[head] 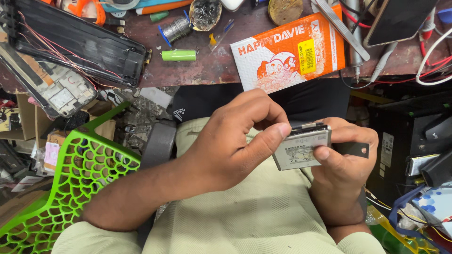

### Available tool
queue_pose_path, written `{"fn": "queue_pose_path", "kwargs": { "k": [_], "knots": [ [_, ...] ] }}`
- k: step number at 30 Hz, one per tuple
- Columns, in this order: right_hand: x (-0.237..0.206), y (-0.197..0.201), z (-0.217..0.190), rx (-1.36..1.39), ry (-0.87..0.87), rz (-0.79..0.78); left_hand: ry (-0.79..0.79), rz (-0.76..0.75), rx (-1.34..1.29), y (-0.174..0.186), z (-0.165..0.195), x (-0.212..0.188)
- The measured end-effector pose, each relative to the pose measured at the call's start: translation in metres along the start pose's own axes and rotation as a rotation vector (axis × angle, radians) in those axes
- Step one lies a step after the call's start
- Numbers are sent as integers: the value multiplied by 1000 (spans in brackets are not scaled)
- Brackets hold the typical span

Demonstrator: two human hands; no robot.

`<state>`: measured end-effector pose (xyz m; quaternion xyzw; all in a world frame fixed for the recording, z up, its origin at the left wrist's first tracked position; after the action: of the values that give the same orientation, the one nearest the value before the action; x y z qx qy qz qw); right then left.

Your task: The person removes a Samsung battery from its packaging, then uses wire cutters to trim the battery's connector ribbon. The person holds the battery and cutters, snips the ribbon multiple times, and sets the cutters down on the bench.

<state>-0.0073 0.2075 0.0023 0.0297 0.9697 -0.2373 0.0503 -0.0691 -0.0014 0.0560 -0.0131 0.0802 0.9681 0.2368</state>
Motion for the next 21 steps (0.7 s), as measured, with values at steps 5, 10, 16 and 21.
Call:
{"fn": "queue_pose_path", "kwargs": {
  "k": [5, 10, 16, 21],
  "knots": [
    [7, -5, 5, 119, 22, -107, 163, -66, -240, -9, -14, -3],
    [16, -10, 8, 197, 2, -177, -60, 62, -46, 10, 12, -2],
    [17, -16, 17, 132, 20, -176, -228, 66, 50, 12, 41, -8],
    [16, -19, 18, 0, 66, -141, -328, 104, 108, 12, 54, -14]
  ]
}}
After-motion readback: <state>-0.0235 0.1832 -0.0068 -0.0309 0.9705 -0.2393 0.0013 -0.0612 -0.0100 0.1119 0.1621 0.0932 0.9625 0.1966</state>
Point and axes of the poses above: each hand's wrist, its own x-axis towards the middle knuckle, its own y-axis out of the back of the hand, z = x × y, the point moved 9 cm from there along x, towards the middle knuckle, and after that the axes turned 7 degrees about x, right-handed, at the moved point
